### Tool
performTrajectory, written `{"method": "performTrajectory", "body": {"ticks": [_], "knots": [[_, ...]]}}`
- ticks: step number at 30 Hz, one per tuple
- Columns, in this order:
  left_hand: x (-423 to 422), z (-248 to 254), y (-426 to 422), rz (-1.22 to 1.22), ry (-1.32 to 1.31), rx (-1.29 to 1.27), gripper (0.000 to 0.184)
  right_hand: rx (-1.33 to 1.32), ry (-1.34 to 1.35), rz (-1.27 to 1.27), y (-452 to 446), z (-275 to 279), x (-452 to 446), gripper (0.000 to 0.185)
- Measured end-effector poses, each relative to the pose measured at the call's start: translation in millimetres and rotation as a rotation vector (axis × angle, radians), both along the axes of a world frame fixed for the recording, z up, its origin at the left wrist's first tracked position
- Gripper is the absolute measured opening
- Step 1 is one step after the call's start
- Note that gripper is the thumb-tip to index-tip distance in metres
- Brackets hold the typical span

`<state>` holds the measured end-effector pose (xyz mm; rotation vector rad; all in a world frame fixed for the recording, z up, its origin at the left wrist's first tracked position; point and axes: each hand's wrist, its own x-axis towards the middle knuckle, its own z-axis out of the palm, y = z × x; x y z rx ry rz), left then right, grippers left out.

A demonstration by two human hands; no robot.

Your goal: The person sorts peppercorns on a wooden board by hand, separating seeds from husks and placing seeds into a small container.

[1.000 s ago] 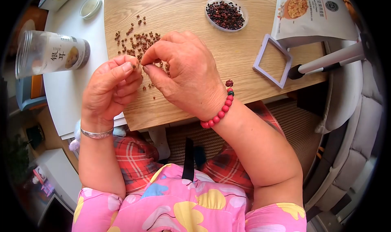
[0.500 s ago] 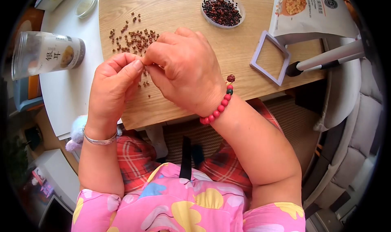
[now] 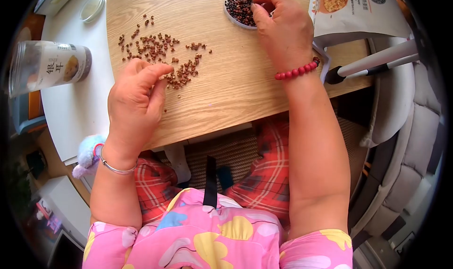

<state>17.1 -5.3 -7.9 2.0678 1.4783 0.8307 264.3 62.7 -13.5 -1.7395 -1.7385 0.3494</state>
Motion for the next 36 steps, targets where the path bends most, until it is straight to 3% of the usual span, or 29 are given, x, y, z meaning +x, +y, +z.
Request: {"method": "performTrajectory", "body": {"ticks": [5, 8, 14, 19, 31, 36], "knots": [[2.1, 1.1, -4.5, -0.1, 0.165, 0.042, 0.019, 0.03, 0.138, 0.009, -4.4, 3.1, -10.2, 0.013], [3.2, -0.3, -5.2, -0.116, 0.192, 0.045, 0.017, 0.047, 0.158, 0.148, -13.8, 7.4, -28.4, 0.009], [1.6, -0.4, -5.3, -0.112, 0.137, 0.028, 0.016, 0.109, -0.082, 0.451, -27.2, 3.7, -53.1, 0.003], [-6.8, 2.3, -0.3, -0.017, 0.104, -0.026, 0.017, 0.042, -0.185, 0.448, -31.4, 2.2, -53.5, 0.009], [-25.3, -3.3, 12.5, 0.129, 0.012, -0.008, 0.014, 0.006, -0.044, 0.372, -28.4, 2.1, -51.1, 0.018], [-24.6, -0.6, 13.4, 0.17, 0.014, -0.037, 0.011, -0.007, -0.065, 0.478, -29.8, 1.2, -55.1, 0.016]]}}
